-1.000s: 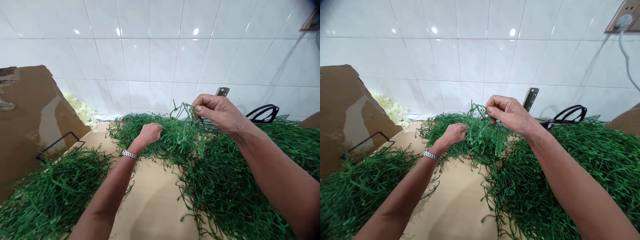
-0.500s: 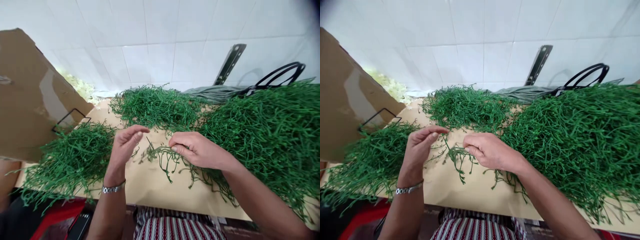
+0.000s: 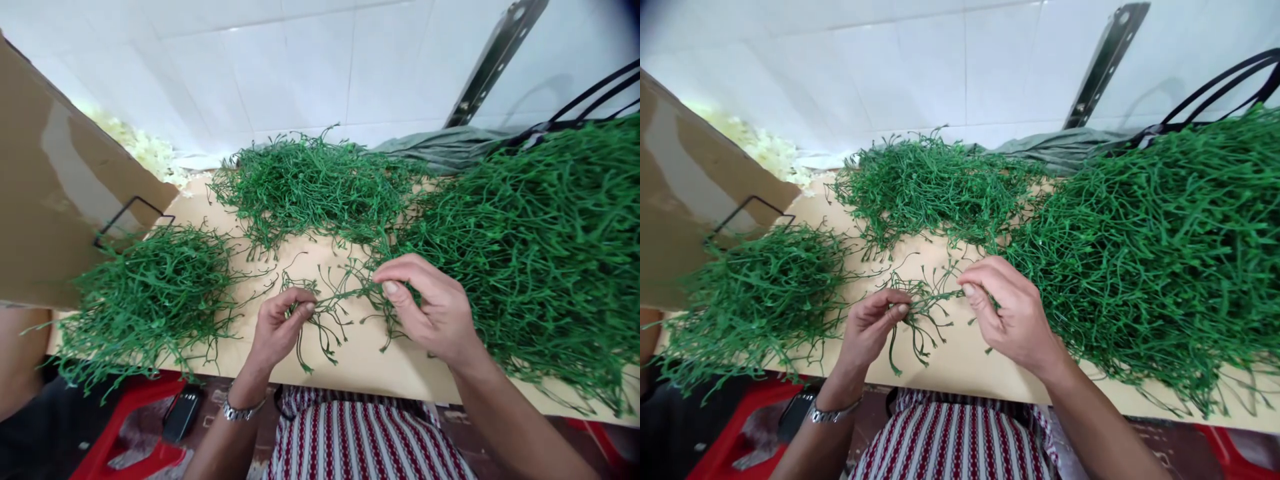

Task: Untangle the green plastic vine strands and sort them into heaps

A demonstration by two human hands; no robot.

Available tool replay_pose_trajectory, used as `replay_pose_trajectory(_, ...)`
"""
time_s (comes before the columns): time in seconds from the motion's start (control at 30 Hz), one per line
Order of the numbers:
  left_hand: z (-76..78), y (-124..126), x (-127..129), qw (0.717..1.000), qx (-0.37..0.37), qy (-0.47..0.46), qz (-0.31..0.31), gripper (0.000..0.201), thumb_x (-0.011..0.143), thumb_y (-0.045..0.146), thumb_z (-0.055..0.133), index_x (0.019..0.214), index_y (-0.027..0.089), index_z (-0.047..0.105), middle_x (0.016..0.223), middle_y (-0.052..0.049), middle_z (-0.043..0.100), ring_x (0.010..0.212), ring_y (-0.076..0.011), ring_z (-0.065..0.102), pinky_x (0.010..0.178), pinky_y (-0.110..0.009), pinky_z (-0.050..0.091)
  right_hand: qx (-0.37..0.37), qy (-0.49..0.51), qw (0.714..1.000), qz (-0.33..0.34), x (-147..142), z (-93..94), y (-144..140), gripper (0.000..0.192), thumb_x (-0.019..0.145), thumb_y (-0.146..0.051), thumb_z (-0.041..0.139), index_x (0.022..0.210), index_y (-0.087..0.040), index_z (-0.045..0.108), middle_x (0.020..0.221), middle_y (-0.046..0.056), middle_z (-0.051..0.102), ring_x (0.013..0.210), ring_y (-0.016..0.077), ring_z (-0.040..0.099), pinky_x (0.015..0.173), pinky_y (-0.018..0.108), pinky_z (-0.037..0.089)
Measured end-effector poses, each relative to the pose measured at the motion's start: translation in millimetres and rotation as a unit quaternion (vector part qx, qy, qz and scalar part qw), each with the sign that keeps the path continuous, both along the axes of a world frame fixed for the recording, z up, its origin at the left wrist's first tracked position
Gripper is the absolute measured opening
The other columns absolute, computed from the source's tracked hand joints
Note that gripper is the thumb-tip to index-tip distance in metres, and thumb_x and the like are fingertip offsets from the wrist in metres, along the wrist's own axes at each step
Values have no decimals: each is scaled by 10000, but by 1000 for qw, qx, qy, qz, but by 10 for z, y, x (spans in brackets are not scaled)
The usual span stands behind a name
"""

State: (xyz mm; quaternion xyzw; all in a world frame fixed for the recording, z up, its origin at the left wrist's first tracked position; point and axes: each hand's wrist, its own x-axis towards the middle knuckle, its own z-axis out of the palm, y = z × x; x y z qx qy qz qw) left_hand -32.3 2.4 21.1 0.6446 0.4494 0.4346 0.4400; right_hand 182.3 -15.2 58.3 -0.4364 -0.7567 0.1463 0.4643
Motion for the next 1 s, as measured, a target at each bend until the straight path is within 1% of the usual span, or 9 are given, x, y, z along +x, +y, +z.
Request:
replay_pose_trajectory(0.17, -92, -59, -15, 998, 18, -61, -4, 54, 737, 213, 614, 732, 180, 657, 704, -39, 632, 763, -178, 585, 713, -301, 462, -17, -80, 997, 7, -22, -187, -75, 172, 820, -205, 526, 989, -194, 559, 984, 86, 587, 957, 215, 516, 819, 386, 427)
replay_pose_trajectory(0.3, -107, -77, -41, 994, 40, -88, -44, 60, 759, 180, 590, 756, 187, 650, 709, -28, 629, 788, -176, 592, 832, -356, 447, 5, -124, 992, 11, -19, -275, -70, 92, 818, -203, 534, 894, -175, 578, 938, 76, 602, 938, 209, 513, 854, 402, 394)
replay_pose_trajectory(0.43, 135, -127, -59, 982, 119, 142, -23, 138, 797, 176, 532, 880, 182, 642, 883, -66, 639, 895, -200, 573, 839, -378, 434, 29, -161, 986, 19, 9, -235, -73, 89, 829, -206, 514, 865, -164, 584, 837, 51, 607, 865, 188, 518, 876, 403, 368)
replay_pose_trajectory(0.53, 329, -179, 37, 910, 265, 317, 32, 208, 762, 165, 572, 960, 201, 624, 977, -65, 622, 1028, -242, 504, 997, -507, 257, 20, -222, 974, 29, -23, -188, -80, 105, 839, -199, 500, 844, -152, 595, 811, 50, 597, 850, 184, 512, 911, 413, 331)
replay_pose_trajectory(0.63, 327, -195, 205, 880, 309, 356, -59, 191, 770, 110, 530, 933, 177, 604, 905, -63, 623, 968, -218, 512, 978, -482, 292, 1, -250, 967, 45, -72, -178, -79, 112, 838, -212, 512, 793, -151, 594, 754, 41, 579, 813, 176, 506, 918, 402, 322)
replay_pose_trajectory(0.7, 236, -183, 292, 898, 277, 327, -106, 169, 793, 70, 463, 872, 147, 591, 799, -64, 605, 819, -181, 531, 826, -376, 418, -16, -239, 969, 57, -80, -192, -73, 106, 837, -228, 521, 811, -149, 587, 744, 37, 580, 797, 172, 512, 898, 389, 336)
replay_pose_trajectory(0.8, 117, -150, 324, 946, 205, 232, -96, 160, 808, 63, 440, 801, 137, 582, 714, -46, 561, 687, -142, 521, 633, -270, 427, -48, -190, 977, 80, -42, -230, -64, 131, 827, -250, 545, 910, -150, 565, 812, 42, 608, 826, 179, 534, 869, 376, 362)
replay_pose_trajectory(0.9, 100, -117, 277, 981, 123, 121, -89, 126, 789, 74, 485, 762, 144, 586, 723, -35, 554, 691, -126, 530, 630, -247, 418, -78, -127, 983, 104, 18, -275, -59, 174, 827, -261, 550, 972, -165, 545, 885, 52, 617, 875, 183, 544, 829, 348, 401)
replay_pose_trajectory(1.0, 119, -97, 240, 994, 47, 52, -89, 95, 759, 87, 517, 723, 142, 586, 734, -35, 561, 695, -128, 525, 637, -248, 410, -104, -70, 986, 113, 51, -318, -64, 224, 846, -238, 520, 1062, -177, 518, 988, 60, 604, 944, 168, 539, 822, 312, 430)
